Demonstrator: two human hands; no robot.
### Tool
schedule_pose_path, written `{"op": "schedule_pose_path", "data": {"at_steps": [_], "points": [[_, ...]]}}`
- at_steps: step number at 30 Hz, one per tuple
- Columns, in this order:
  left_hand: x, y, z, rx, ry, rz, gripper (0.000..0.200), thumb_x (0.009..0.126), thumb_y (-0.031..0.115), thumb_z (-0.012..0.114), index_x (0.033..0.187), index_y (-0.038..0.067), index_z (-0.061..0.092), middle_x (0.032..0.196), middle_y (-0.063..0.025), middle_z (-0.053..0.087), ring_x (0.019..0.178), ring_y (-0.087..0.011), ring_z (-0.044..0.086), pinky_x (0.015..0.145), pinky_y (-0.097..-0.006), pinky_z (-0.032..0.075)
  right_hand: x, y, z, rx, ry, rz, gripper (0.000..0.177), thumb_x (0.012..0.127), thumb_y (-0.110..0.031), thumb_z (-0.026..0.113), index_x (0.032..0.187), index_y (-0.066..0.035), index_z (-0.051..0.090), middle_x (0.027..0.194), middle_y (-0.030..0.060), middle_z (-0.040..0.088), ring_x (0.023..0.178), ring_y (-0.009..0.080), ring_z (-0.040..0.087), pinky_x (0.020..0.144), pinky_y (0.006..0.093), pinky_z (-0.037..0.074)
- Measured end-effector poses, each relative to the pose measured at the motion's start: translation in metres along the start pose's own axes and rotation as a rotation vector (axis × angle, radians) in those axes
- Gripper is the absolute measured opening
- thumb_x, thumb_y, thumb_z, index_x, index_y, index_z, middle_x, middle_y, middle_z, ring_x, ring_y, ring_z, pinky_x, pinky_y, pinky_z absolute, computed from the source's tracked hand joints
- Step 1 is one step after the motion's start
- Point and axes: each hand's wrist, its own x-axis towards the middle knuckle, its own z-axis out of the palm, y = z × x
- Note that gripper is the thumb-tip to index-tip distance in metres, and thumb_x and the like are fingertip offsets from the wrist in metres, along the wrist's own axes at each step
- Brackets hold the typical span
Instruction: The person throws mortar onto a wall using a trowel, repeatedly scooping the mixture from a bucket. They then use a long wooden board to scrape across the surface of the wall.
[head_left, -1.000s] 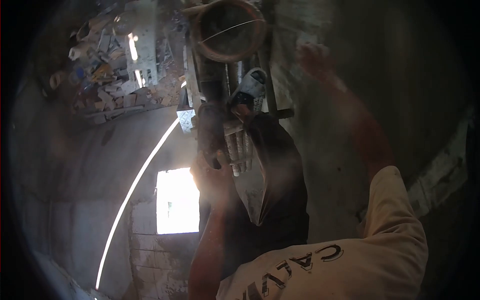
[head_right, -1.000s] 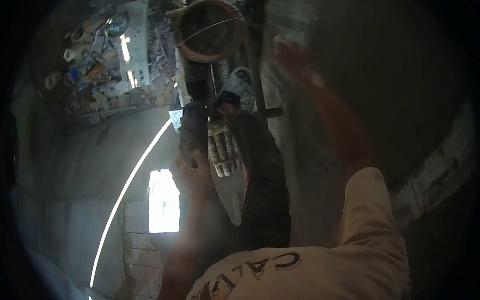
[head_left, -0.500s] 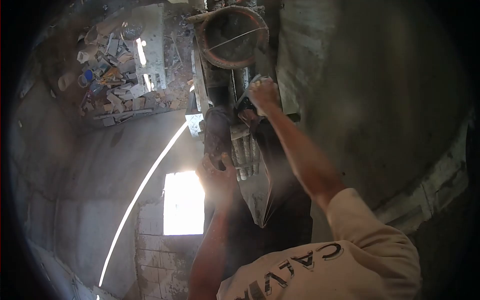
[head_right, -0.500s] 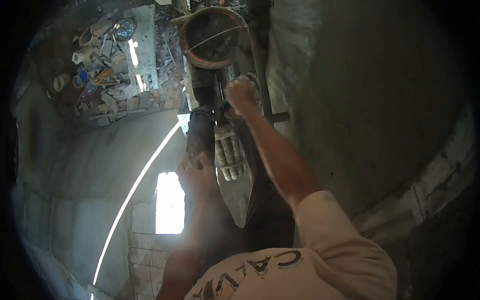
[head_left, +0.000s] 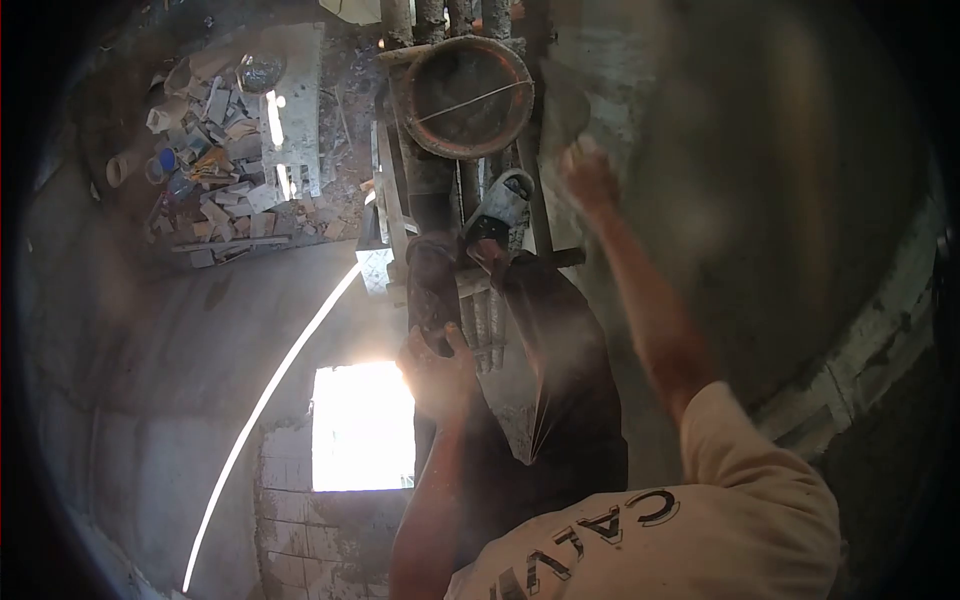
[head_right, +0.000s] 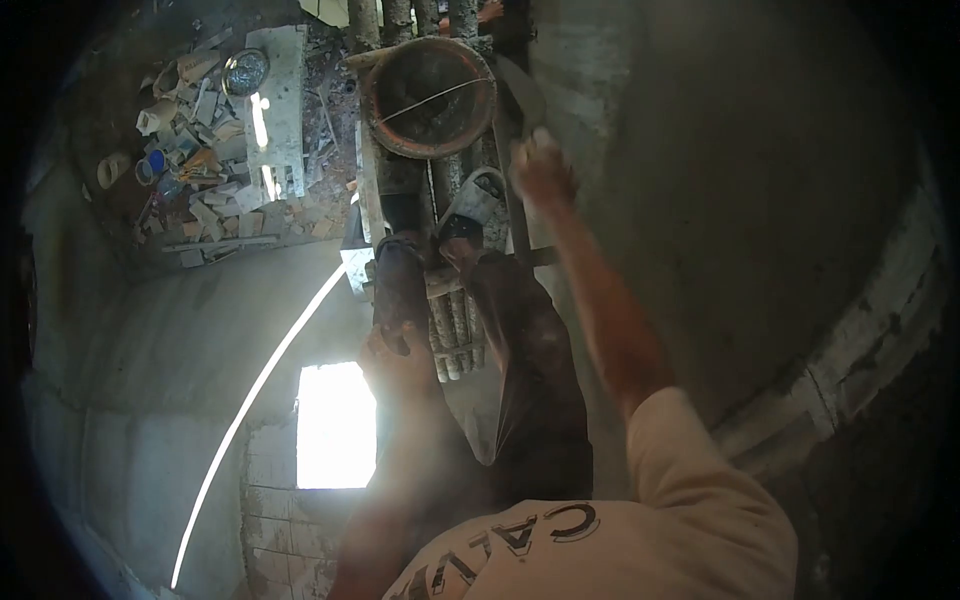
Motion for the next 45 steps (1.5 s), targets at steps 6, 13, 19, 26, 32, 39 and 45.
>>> {"op": "schedule_pose_path", "data": {"at_steps": [6, 13, 19, 26, 32, 39, 45], "points": [[-0.002, -0.004, 0.0, 0.006, -0.012, -0.038, 0.061, 0.095, 0.046, 0.065, 0.134, -0.001, 0.06, 0.133, -0.021, 0.06, 0.12, -0.038, 0.06, 0.101, -0.0494, 0.051, 0.034, 0.052, -0.008, -0.512, 0.004, -0.465, 0.041, 0.099, -0.047, 0.052, 0.129, -0.022, 0.065, 0.131, 0.0118, 0.067, 0.133, 0.0364, 0.055, 0.105, 0.0561, 0.048], [0.002, -0.01, 0.004, -0.007, -0.049, -0.01, 0.064, 0.097, 0.049, 0.061, 0.136, 0.0, 0.059, 0.136, -0.0221, 0.058, 0.125, -0.0386, 0.057, 0.104, -0.0501, 0.049, 0.064, 0.013, 0.02, -0.256, -0.049, -0.501, 0.029, 0.097, -0.027, 0.051, 0.103, -0.008, 0.073, 0.113, 0.0205, 0.071, 0.109, 0.0428, 0.067, 0.099, 0.0565, 0.052], [0.009, -0.016, 0.002, 0.037, -0.19, -0.033, 0.064, 0.098, 0.05, 0.059, 0.137, 0.0, 0.059, 0.136, -0.0219, 0.058, 0.13, -0.0382, 0.053, 0.105, -0.0498, 0.048, 0.094, -0.105, 0.074, -0.137, 0.073, -0.635, 0.037, 0.097, -0.035, 0.056, 0.097, -0.003, 0.075, 0.095, 0.0242, 0.074, 0.097, 0.0407, 0.071, 0.088, 0.0501, 0.057], [0.015, -0.015, 0.002, 0.004, -0.306, -0.06, 0.067, 0.098, 0.054, 0.057, 0.139, 0.001, 0.057, 0.136, -0.0226, 0.057, 0.128, -0.0396, 0.055, 0.103, -0.0514, 0.05, 0.027, -0.134, 0.025, -0.536, -0.216, -0.829, 0.035, 0.091, -0.032, 0.06, 0.104, -0.005, 0.079, 0.102, 0.0209, 0.076, 0.097, 0.0397, 0.074, 0.089, 0.0492, 0.059], [-0.003, -0.01, 0.006, -0.088, 0.018, -0.088, 0.052, 0.09, 0.041, 0.069, 0.122, 0.001, 0.067, 0.12, -0.0261, 0.067, 0.109, -0.0439, 0.067, 0.094, -0.052, 0.055, 0.041, -0.187, -0.006, -0.754, 0.0, -0.809, 0.019, 0.084, -0.021, 0.068, 0.09, -0.008, 0.081, 0.088, 0.0132, 0.078, 0.09, 0.0307, 0.077, 0.075, 0.0466, 0.062], [0.004, -0.014, 0.006, -0.158, -0.156, -0.113, 0.064, 0.098, 0.053, 0.056, 0.138, 0.004, 0.058, 0.136, -0.0259, 0.057, 0.125, -0.043, 0.058, 0.101, -0.0536, 0.052, 0.06, -0.178, 0.032, -0.869, 0.083, -1.049, 0.014, 0.088, -0.021, 0.065, 0.098, -0.017, 0.073, 0.097, 0.0086, 0.074, 0.098, 0.0296, 0.073, 0.079, 0.0453, 0.061], [0.013, -0.031, 0.016, -0.088, -0.228, 0.046, 0.065, 0.097, 0.053, 0.061, 0.138, 0.002, 0.057, 0.136, -0.0263, 0.057, 0.126, -0.0436, 0.057, 0.101, -0.0537, 0.051, 0.09, -0.125, 0.088, -0.857, 0.121, -1.169, 0.014, 0.086, -0.018, 0.067, 0.087, -0.013, 0.08, 0.091, 0.0093, 0.076, 0.084, 0.0267, 0.076, 0.067, 0.0423, 0.061]]}}
